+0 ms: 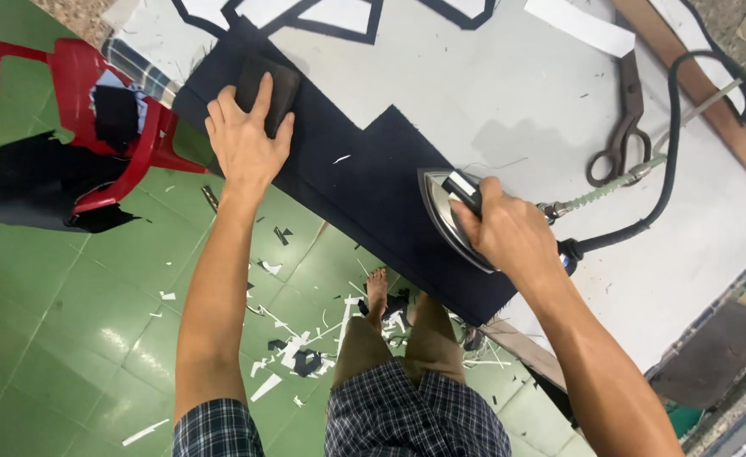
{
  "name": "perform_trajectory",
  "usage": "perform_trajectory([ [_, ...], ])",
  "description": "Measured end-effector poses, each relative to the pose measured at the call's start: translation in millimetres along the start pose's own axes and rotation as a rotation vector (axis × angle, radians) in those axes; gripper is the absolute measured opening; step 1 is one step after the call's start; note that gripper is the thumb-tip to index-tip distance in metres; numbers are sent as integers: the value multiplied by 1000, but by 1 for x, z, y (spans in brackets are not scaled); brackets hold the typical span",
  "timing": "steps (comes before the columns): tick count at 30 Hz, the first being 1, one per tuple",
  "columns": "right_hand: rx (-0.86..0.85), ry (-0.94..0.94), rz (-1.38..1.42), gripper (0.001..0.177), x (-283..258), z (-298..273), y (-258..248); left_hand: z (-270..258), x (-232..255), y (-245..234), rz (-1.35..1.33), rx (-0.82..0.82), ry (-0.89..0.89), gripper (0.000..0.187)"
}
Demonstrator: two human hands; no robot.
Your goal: The person cuts a piece of dark fabric with scissors, then places a white paper template on it. They use an iron to press the fabric and template together, moving the iron back and forth over the surface. The person also uses a small dark block to press down on the fabric while ironing.
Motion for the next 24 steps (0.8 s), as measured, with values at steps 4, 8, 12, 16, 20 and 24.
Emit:
perform_trajectory([
  [4,-15,39,-32,51,2,2,2,1,-1,-2,-55,-42,-35,58],
  [8,-60,57,25,51,0,0,-2,-1,-1,0,-80,-27,-31,59],
  [12,-42,-2,52,57,7,-1,7,-2,-2,2,-104,13,-46,57],
  [16,-63,56,44,54,3,-1,1,0,-3,3,-97,22,-15,55],
  [20,-93,65,65,53,2,0,0,2,-2,6,-171,-59,94,61],
  [24,-132,93,38,53,-14,-4,-28,-7,17,17,-246,-101,142,69],
])
Point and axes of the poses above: each hand's wrist, its own z-axis towards the middle knuckle, its own y-axis out of the palm, x = y × z, the point moved 6 cm from there along z, towards the middle knuckle, and after that the axes turned 13 degrees about x, right-handed, at the moved point
